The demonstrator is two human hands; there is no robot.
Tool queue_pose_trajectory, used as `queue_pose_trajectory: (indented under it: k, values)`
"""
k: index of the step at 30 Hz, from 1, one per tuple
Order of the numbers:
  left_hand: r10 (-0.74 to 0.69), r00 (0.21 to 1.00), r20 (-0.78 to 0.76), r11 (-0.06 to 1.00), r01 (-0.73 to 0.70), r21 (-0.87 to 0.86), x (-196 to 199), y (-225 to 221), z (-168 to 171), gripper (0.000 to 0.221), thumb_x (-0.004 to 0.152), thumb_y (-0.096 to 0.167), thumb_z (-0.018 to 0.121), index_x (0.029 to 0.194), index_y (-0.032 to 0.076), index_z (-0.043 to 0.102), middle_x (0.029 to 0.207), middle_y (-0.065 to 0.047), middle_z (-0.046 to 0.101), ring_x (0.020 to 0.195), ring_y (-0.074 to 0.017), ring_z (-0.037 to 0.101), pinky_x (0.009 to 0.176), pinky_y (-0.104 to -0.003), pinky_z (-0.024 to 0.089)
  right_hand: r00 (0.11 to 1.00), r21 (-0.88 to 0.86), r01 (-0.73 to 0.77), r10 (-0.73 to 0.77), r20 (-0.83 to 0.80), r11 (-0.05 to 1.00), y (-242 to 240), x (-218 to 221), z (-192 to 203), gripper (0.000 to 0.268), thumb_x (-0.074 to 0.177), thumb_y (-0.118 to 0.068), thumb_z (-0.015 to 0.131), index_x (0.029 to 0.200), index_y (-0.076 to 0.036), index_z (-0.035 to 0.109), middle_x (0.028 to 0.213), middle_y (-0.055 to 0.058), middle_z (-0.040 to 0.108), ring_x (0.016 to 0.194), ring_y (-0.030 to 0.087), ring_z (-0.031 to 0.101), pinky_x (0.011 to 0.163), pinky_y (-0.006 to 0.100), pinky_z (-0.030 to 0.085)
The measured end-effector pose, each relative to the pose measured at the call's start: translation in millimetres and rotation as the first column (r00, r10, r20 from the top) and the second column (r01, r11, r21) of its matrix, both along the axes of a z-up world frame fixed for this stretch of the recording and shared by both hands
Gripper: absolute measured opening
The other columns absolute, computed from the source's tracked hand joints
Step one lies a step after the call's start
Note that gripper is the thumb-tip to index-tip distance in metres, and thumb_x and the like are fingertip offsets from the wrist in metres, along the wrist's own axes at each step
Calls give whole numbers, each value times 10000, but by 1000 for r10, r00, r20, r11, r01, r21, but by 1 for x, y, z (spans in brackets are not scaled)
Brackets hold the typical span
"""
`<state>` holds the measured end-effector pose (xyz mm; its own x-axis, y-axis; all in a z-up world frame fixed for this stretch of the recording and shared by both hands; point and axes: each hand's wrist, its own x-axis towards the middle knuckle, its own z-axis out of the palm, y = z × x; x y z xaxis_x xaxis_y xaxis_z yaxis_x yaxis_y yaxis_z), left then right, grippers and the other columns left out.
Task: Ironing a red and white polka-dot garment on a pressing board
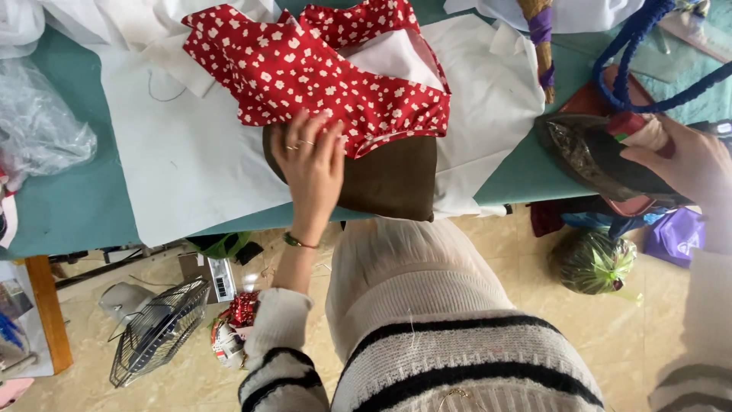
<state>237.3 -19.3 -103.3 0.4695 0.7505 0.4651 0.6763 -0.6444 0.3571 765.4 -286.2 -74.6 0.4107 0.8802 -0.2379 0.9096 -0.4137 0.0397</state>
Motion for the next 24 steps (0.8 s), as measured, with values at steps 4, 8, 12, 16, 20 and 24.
queue_pose_trajectory:
  k: [4, 8, 12, 16, 20, 24]
  values:
    - [94, 996, 8, 995, -94, -12, -7, 22, 22, 254, 1077, 237, 621, 1312, 182, 700, 1461, -72, 535, 1450, -325, 382, 1215, -622, 158, 1000, -96, 14, -11, 28, 995, 38, -43, 27, 902, 962, -600, 604, 1767, -240, 415, 959, 223, 804, 859, 442, 766, 685, 465, 534]
    - [90, 986, 144, 995, -82, -57, 2, 21, 6, 200, 1083, 192, 602, 1265, 157, 678, 1483, -46, 507, 1490, -317, 352, 1229, -678, 165, 953, 86, 8, 18, -302, 996, 63, -91, 46, 541, 1017, -384, 673, 1466, -86, 626, 1110, 174, 733, 806, 298, 689, 651, 409, 598]
    - [-300, 953, -49, 953, 298, -49, 14, 31, -3, 368, 1079, 125, 722, 1436, 174, 643, 1623, -6, 390, 1543, -266, 284, 1249, -675, 61, 872, 173, -70, 145, -467, 982, 113, -160, 78, 477, 1074, -273, 591, 1507, -77, 545, 1010, 190, 722, 560, 270, 677, 569, 369, 608]
    - [-368, 909, -196, 930, 364, -58, 19, 52, -1, 391, 1125, 204, 637, 1514, 195, 594, 1653, -20, 322, 1546, -265, 257, 1236, -681, 101, 883, 125, -221, 253, -396, 967, 165, -200, 72, 474, 1026, -368, 639, 1410, -99, 574, 928, 102, 776, 684, 302, 751, 564, 437, 635]
    - [-156, 951, -267, 982, 119, -147, 0, 38, -19, 665, 1072, 512, 618, 1609, 195, 385, 1676, -39, 314, 1569, -239, 208, 1239, -677, 139, 791, 263, -528, 580, -193, 807, 184, -208, 55, 421, 1040, -465, 626, 1182, -68, 631, 682, 105, 685, 575, 312, 672, 509, 419, 499]
    - [-68, 997, -24, 994, 66, -90, -5, 30, -32, 771, 1041, 635, 544, 1650, 216, 322, 1697, -120, 282, 1577, -303, 220, 1256, -615, 86, 866, 219, -390, 437, -242, 894, 182, -230, 58, 452, 962, -583, 637, 1173, -182, 619, 679, 201, 703, 753, 457, 730, 748, 537, 576]
